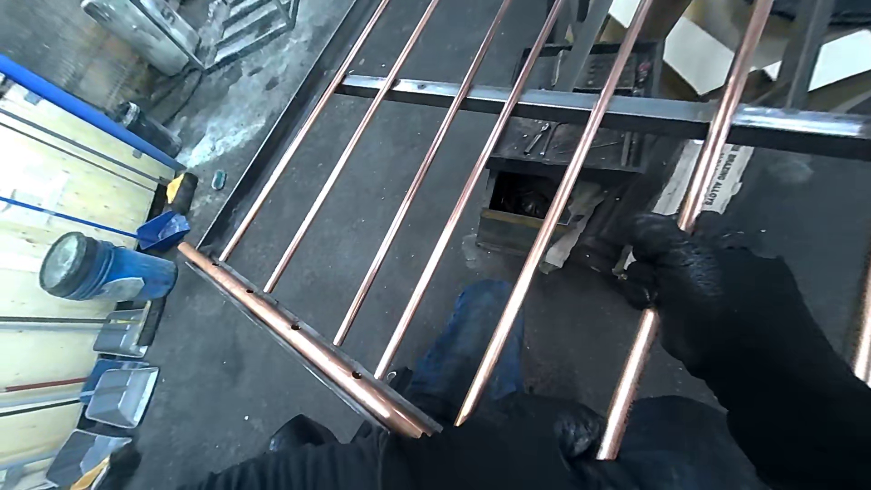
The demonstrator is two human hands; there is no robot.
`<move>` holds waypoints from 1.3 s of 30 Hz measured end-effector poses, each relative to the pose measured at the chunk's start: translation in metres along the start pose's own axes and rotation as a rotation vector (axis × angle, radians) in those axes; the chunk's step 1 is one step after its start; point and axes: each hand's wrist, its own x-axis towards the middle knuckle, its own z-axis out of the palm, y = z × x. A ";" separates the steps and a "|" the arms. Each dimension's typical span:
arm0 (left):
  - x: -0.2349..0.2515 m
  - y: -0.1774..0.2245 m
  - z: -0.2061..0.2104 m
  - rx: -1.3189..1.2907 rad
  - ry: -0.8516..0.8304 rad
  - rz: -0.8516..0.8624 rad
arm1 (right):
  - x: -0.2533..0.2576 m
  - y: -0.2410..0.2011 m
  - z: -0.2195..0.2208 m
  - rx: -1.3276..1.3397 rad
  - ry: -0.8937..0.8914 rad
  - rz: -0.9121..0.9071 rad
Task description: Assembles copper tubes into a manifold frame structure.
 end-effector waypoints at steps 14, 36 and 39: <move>0.000 -0.005 0.003 0.072 0.091 -0.003 | 0.007 0.004 -0.008 0.348 -0.216 0.098; -0.013 0.038 0.029 0.022 0.600 0.451 | 0.009 -0.040 0.003 -0.567 -0.115 -0.524; -0.027 0.027 -0.008 0.202 0.569 0.333 | 0.026 -0.036 0.023 -0.051 -0.236 -0.083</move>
